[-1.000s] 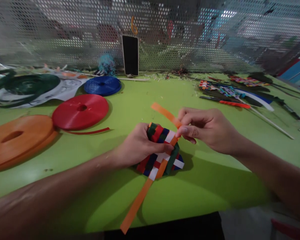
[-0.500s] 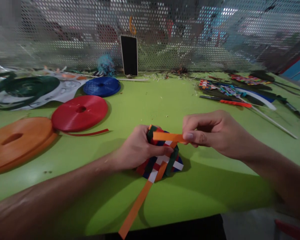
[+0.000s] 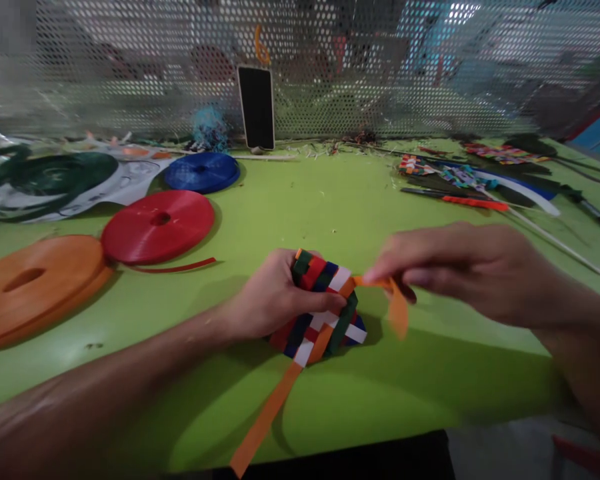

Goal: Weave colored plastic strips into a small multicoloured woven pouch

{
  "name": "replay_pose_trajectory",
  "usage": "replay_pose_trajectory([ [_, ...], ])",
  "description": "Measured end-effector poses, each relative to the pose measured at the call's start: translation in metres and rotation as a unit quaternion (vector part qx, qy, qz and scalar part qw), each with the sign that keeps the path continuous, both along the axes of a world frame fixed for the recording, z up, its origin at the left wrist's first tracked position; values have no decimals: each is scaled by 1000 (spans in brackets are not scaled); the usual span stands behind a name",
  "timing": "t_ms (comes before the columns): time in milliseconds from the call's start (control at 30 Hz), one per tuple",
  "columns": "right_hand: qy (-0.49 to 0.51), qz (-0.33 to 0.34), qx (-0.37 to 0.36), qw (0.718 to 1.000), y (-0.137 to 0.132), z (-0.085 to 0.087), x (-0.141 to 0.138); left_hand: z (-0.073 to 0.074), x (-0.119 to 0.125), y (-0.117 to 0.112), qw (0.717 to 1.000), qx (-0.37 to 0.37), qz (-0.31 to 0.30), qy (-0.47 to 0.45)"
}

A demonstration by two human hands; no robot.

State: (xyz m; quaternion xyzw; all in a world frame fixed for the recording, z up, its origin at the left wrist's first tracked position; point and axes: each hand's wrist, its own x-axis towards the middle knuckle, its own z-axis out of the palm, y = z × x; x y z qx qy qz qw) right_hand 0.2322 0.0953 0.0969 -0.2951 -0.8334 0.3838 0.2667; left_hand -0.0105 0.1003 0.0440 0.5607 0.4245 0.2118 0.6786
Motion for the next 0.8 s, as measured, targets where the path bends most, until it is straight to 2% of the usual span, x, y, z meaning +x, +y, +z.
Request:
replay_pose_trajectory([
  [100,54,-71,-124,988,11,-10,1,3,-1,1,999,46,-2,18],
  [200,-8,-44,-257,965,20,-25,-3,2,-1,2,998,59,9,33],
  [267,-28,-29,-303,952,21,-34,-7,0,-2,2,997,64,11,31],
  [333,-24,-32,-307,951,21,-38,-12,-4,-2,2,997,78,2,7],
  [433,-42,-35,-270,961,20,-39,-15,-8,-1,2,995,93,-4,-25],
  [633,-134,-29,-200,970,17,-32,-18,-6,0,2,995,95,-10,16],
  [800,-136,-49,-210,967,13,-36,-20,-6,3,3,994,111,-19,14],
])
